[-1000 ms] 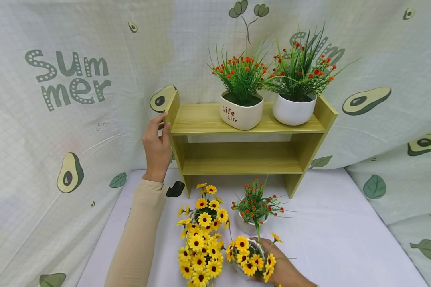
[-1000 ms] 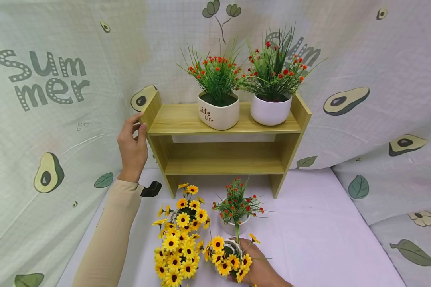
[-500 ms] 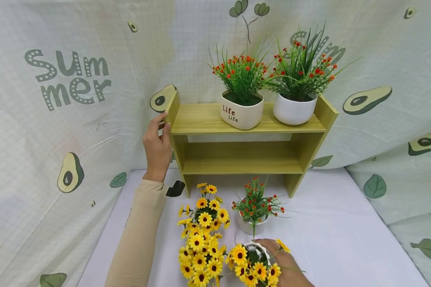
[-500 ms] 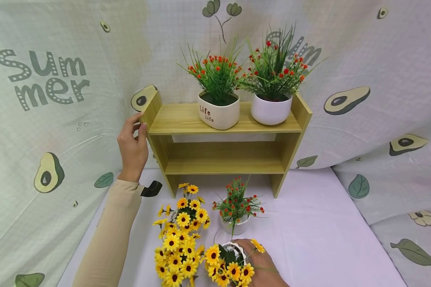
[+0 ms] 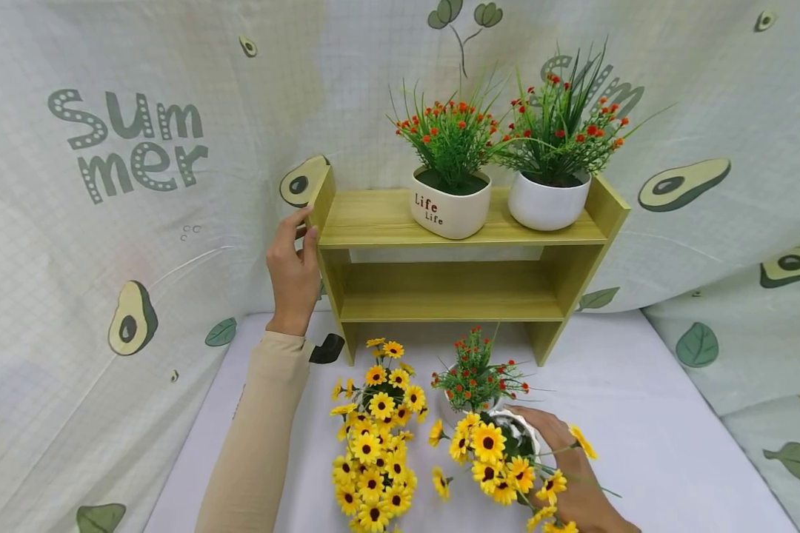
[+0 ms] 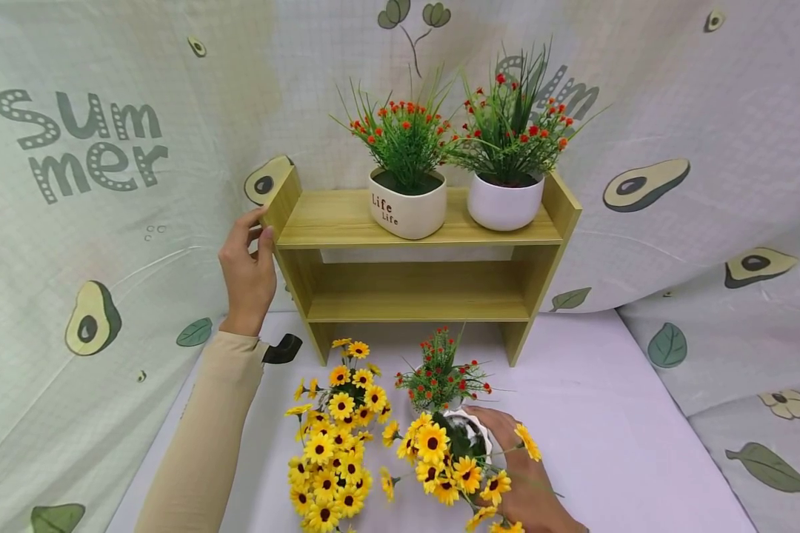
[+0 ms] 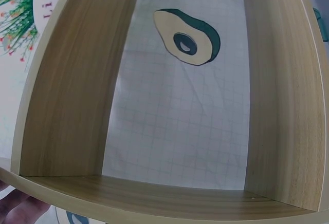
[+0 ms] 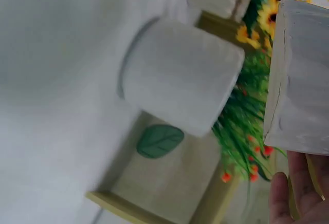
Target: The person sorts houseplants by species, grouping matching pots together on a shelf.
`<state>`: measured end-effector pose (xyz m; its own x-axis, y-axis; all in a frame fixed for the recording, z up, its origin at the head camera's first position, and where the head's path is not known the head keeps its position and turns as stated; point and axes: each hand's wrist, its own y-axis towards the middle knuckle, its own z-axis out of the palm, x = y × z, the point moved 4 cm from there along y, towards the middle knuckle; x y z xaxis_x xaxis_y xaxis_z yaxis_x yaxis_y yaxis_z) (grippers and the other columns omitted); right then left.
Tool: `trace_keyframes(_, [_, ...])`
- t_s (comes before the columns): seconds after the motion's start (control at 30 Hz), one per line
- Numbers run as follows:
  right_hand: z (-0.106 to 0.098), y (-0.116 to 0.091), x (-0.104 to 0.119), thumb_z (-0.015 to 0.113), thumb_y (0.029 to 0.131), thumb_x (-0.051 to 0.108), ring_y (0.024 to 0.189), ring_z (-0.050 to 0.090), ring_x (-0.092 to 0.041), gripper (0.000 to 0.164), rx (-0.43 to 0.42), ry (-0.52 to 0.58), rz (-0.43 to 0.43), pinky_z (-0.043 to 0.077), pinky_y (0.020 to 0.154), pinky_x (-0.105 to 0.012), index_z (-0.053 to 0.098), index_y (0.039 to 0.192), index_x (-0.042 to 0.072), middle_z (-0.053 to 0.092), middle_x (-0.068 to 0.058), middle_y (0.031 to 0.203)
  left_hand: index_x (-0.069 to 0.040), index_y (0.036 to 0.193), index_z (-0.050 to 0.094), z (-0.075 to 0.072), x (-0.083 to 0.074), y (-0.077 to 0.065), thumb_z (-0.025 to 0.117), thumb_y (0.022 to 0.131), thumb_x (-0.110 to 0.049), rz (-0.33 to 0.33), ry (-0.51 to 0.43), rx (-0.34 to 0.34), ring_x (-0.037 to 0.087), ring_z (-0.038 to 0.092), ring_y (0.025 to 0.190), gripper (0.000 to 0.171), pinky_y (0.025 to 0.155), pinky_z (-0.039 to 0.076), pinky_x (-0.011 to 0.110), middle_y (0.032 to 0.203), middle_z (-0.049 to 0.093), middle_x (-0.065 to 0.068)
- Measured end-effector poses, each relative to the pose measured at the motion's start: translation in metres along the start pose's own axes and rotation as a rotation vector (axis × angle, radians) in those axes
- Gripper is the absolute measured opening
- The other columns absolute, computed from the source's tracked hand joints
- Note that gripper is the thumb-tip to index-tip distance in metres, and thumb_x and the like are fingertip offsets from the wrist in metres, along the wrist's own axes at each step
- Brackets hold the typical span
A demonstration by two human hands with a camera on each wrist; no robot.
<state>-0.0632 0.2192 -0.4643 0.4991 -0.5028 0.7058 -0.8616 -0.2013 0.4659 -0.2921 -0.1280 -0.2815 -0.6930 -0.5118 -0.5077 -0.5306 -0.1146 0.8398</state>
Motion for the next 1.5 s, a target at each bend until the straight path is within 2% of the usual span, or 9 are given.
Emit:
trace_keyframes(0.1, [-0.013, 0.014, 0.010, 0.070, 0.054, 0.006, 0.119, 0.038, -0.019, 0.085, -0.069, -0.087, -0.139, 0.025, 0.091, -0.029, 0.044, 0.134, -0.002, 0.046, -0.014, 0.132, -0.011, 0.123, 0.058, 0.000, 0.000, 0.000, 0.056, 0.093, -0.013, 0.000, -0.002, -0.002, 0.019, 0.060, 0.097, 0.030, 0.065, 0.055, 0.034, 0.114, 0.061, 0.005])
trace_keyframes(0.27, [-0.035, 0.039, 0.039, 0.066, 0.047, 0.002, 0.117, 0.042, -0.021, 0.084, -0.148, -0.128, -0.243, 0.023, 0.094, -0.026, 0.047, 0.128, -0.009, 0.052, -0.021, 0.125, -0.011, 0.123, 0.058, 0.000, 0.000, 0.000, 0.056, 0.092, -0.013, -0.005, -0.002, -0.009, 0.020, 0.061, 0.097, 0.031, 0.065, 0.055, 0.036, 0.115, 0.061, 0.004])
trace_keyframes(0.43, [-0.051, 0.060, 0.056, 0.069, 0.078, 0.026, 0.116, 0.043, -0.024, 0.062, -0.208, -0.156, -0.325, 0.024, 0.093, -0.029, 0.049, 0.126, -0.007, 0.052, -0.023, 0.123, -0.010, 0.123, 0.058, 0.000, 0.000, 0.000, 0.057, 0.092, -0.012, 0.004, -0.001, -0.020, 0.019, 0.061, 0.096, 0.031, 0.064, 0.055, 0.033, 0.114, 0.061, 0.005])
trace_keyframes(0.57, [-0.058, 0.072, 0.042, 0.066, 0.077, 0.055, 0.118, 0.040, -0.023, 0.082, -0.235, -0.211, -0.318, 0.022, 0.095, -0.030, 0.047, 0.129, -0.005, 0.051, -0.020, 0.127, -0.010, 0.122, 0.059, 0.000, -0.001, 0.000, 0.057, 0.092, -0.012, 0.010, -0.002, -0.025, 0.019, 0.061, 0.096, 0.030, 0.062, 0.054, 0.033, 0.113, 0.061, 0.005])
trace_keyframes(0.87, [-0.060, 0.109, 0.026, 0.061, 0.070, 0.069, 0.114, 0.046, -0.032, 0.091, -0.339, -0.432, -0.260, 0.030, 0.094, -0.048, 0.047, 0.135, 0.007, 0.053, -0.010, 0.128, -0.010, 0.123, 0.058, -0.001, 0.000, -0.001, 0.055, 0.094, -0.015, 0.003, 0.001, -0.020, 0.020, 0.061, 0.097, 0.030, 0.065, 0.055, 0.035, 0.116, 0.060, 0.004])
trace_keyframes(1.13, [-0.052, 0.134, 0.013, 0.061, 0.073, 0.063, 0.116, 0.046, -0.033, 0.082, -0.430, -0.498, -0.230, 0.031, 0.095, -0.052, 0.049, 0.135, 0.011, 0.053, -0.008, 0.129, -0.011, 0.122, 0.059, -0.002, 0.001, -0.002, 0.056, 0.093, -0.014, -0.010, 0.010, -0.024, 0.018, 0.061, 0.096, 0.030, 0.066, 0.055, 0.033, 0.114, 0.061, 0.004])
trace_keyframes(1.27, [-0.052, 0.141, 0.007, 0.087, 0.052, 0.041, 0.116, 0.046, -0.032, 0.097, -0.443, -0.511, -0.228, 0.032, 0.096, -0.050, 0.048, 0.135, 0.011, 0.053, -0.008, 0.129, -0.011, 0.123, 0.059, -0.002, 0.001, -0.002, 0.056, 0.093, -0.014, -0.009, 0.013, -0.021, 0.018, 0.061, 0.096, 0.030, 0.065, 0.055, 0.034, 0.114, 0.061, 0.004])
trace_keyframes(1.37, [-0.053, 0.144, 0.003, 0.090, 0.042, 0.017, 0.116, 0.046, -0.030, 0.101, -0.455, -0.495, -0.223, 0.033, 0.096, -0.046, 0.049, 0.135, 0.012, 0.053, -0.007, 0.130, -0.011, 0.123, 0.059, -0.001, 0.000, -0.001, 0.056, 0.093, -0.015, -0.007, 0.012, -0.019, 0.018, 0.061, 0.096, 0.030, 0.065, 0.055, 0.034, 0.113, 0.061, 0.004])
trace_keyframes(1.5, [-0.054, 0.148, -0.003, 0.087, 0.052, 0.034, 0.116, 0.046, -0.028, 0.092, -0.479, -0.484, -0.237, 0.034, 0.097, -0.044, 0.050, 0.133, 0.010, 0.052, -0.006, 0.130, -0.012, 0.123, 0.059, 0.001, 0.000, -0.001, 0.056, 0.093, -0.014, -0.006, 0.009, -0.015, 0.018, 0.061, 0.096, 0.030, 0.065, 0.055, 0.035, 0.114, 0.061, 0.004])
